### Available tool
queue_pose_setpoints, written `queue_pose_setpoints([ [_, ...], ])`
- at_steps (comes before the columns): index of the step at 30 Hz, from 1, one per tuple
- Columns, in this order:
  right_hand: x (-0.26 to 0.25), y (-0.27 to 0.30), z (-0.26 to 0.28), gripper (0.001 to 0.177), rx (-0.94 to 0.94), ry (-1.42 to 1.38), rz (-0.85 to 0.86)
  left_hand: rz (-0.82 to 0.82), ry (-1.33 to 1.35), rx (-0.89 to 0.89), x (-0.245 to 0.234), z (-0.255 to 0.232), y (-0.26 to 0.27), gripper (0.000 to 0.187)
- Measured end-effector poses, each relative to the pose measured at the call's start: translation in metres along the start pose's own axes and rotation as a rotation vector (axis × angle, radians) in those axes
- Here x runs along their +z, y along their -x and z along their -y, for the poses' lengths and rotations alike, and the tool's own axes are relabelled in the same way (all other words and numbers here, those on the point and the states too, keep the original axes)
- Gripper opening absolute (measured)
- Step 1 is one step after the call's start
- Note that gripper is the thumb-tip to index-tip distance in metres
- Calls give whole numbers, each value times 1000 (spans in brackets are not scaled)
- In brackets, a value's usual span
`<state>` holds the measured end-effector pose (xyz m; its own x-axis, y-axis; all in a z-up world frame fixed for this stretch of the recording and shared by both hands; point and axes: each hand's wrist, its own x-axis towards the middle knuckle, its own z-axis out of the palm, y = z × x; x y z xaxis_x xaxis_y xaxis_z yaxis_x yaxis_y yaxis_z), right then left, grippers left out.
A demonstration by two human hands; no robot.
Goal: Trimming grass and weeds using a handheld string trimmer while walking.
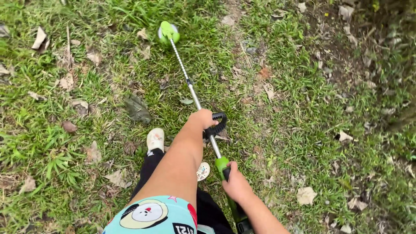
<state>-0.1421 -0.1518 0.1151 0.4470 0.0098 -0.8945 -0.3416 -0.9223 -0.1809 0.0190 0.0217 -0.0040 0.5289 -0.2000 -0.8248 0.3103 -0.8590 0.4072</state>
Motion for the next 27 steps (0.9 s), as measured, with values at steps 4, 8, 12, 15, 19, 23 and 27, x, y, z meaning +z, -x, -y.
queue_pose_setpoints([
  [4, -1, -13, 23, 59, -23, 45, -28, -9, 24, 26, -23, 29, -5, 35],
  [8, 8, -13, 68, 54, -56, 96, -9, -28, 13, 24, -45, 74, 0, 43],
  [12, 23, -24, 103, 54, -71, 60, -11, -27, -41, 9, -66, 117, -10, 46],
  [15, 23, -16, 139, 55, -62, 92, 4, -17, -29, -19, -88, 136, 6, 44],
  [19, 22, -12, 161, 54, -34, 90, 28, -19, 1, -29, -110, 141, 36, 40],
  [23, 28, -15, 157, 57, -53, 64, 0, 17, 79, -24, -120, 132, 53, 31],
  [27, 28, -12, 148, 55, -5, 20, -14, 26, 18, 38, -110, 121, 31, 36],
])
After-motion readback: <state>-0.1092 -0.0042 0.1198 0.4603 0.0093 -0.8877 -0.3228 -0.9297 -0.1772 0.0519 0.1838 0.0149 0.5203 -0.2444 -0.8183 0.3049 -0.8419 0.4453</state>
